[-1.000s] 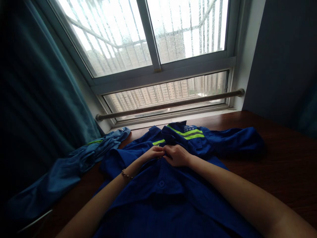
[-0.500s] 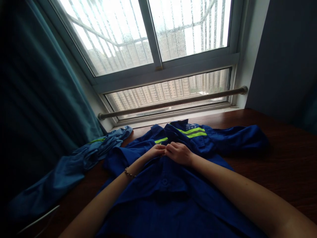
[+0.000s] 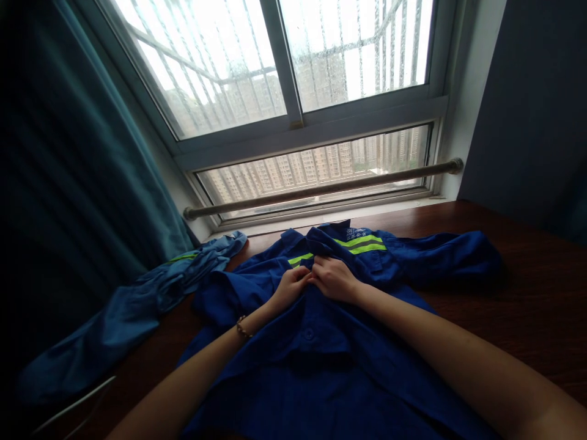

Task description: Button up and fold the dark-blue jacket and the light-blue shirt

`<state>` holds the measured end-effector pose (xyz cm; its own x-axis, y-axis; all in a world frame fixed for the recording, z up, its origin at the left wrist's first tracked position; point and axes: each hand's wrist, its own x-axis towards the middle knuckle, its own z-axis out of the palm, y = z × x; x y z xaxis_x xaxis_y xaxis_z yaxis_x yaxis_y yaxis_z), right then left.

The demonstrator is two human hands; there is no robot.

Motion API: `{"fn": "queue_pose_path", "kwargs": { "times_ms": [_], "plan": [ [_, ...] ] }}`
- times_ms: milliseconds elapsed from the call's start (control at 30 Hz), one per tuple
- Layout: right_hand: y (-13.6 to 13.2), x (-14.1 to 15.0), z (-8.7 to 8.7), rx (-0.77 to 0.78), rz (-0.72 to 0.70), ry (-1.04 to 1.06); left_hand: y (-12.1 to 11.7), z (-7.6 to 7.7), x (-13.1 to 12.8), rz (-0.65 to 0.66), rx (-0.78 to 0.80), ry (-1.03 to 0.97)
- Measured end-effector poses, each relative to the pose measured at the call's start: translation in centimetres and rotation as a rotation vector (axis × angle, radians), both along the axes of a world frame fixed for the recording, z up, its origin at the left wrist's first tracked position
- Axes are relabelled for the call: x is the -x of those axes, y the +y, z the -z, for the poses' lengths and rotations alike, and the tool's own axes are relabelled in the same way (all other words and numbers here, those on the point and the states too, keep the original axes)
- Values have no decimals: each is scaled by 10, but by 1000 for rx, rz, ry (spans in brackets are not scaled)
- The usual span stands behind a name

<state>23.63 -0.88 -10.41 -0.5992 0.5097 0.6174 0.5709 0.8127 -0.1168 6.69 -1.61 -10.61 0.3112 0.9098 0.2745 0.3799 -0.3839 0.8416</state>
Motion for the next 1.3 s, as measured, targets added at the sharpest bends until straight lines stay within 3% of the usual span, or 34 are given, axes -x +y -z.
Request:
{"fn": "queue_pose_path", "kwargs": {
  "times_ms": [67,167,300,433,500,633,700,800,1000,1067,1167,1300],
  "plan": [
    [4,0,2,107,-13,55,-2,-1,-1,-30,-93,23],
    [9,-1,6,210,-33,151,-4,-3,-1,-32,-95,8],
    [8,-1,4,250,-77,229,-7,-5,-2,10,-109,-47],
    [6,-3,-1,230,-192,134,-10,-10,-2,8,-138,-72],
    [8,-7,-3,178,-142,137,-10,-13,-2,16,-34,-134],
    [19,-20,-10,61,106,346,-16,-25,-5,110,173,-186],
    [25,-27,-15,16,214,451,-24,-30,-9,173,177,-83],
    [28,-31,-21,-2,251,488,-38,-37,-16,230,186,20],
    [28,-33,-21,-23,274,488,-42,-56,-13,124,130,91],
    [29,-34,-23,-13,275,467,-39,-62,-9,151,208,100],
    [25,-31,-35,28,290,408,-34,-65,-4,205,454,1],
    [-2,-18,-68,10,277,401,-14,-58,11,43,659,-234]
  ]
}}
